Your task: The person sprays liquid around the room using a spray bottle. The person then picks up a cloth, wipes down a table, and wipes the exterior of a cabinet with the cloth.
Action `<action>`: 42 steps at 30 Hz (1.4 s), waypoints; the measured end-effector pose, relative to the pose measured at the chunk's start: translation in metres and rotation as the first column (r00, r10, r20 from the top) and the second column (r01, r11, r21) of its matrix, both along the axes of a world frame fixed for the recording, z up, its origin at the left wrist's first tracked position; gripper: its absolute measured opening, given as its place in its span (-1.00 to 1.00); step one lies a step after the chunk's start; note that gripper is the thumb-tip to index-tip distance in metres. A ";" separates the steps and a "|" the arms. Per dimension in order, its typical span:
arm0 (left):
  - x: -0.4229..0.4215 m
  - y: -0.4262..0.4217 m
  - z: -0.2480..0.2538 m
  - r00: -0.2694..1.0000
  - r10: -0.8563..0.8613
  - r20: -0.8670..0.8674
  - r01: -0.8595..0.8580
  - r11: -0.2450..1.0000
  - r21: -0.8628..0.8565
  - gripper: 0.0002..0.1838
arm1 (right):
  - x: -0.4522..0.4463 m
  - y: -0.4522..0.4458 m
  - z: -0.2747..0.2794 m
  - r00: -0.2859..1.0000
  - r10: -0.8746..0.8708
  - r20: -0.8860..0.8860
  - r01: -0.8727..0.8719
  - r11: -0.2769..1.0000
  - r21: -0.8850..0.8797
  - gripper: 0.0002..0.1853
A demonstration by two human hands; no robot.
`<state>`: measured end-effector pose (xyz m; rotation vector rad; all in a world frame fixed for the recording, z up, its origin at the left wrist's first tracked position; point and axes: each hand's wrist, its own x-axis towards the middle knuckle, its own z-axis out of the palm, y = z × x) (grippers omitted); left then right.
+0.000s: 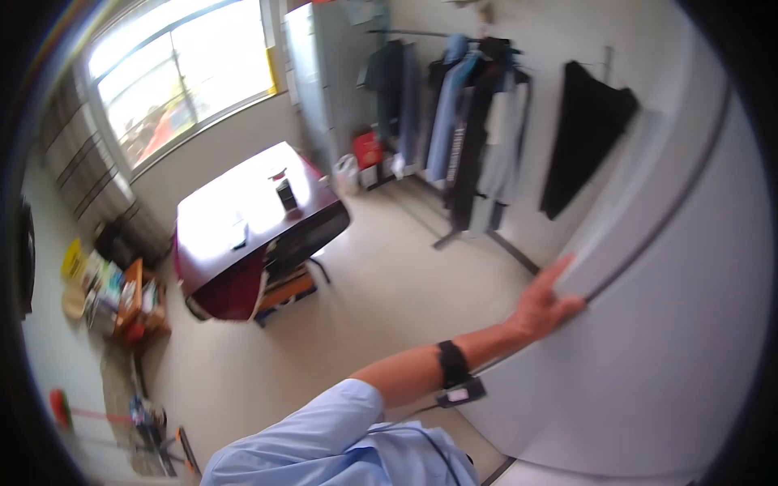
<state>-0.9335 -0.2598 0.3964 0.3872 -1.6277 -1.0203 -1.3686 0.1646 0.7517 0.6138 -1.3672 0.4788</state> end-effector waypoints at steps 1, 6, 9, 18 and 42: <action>0.011 -0.001 0.011 0.997 -0.059 0.050 0.057 0.998 0.040 -0.18 | 0.051 -0.022 -0.014 0.999 -0.031 0.043 0.032 0.999 -0.014 -0.52; 0.019 0.007 0.019 0.985 -0.144 0.090 0.139 0.989 0.055 -0.11 | 0.088 -0.086 -0.035 0.999 -0.005 -0.051 0.011 0.994 0.108 -0.47; 0.020 0.003 0.016 0.984 -0.158 0.081 0.154 0.987 0.053 -0.07 | 0.250 -0.200 -0.061 0.962 0.213 0.169 -0.244 0.951 0.189 -0.47; 0.020 0.003 0.013 0.990 -0.118 0.082 0.116 0.993 0.035 -0.08 | 0.296 -0.297 -0.226 0.924 0.350 -0.156 -0.141 0.688 0.712 -0.46; -0.006 0.002 -0.009 0.982 0.089 -0.167 -0.083 0.996 0.044 -0.53 | 0.086 -0.011 -0.182 0.915 0.188 0.358 -0.046 0.928 -0.369 -0.50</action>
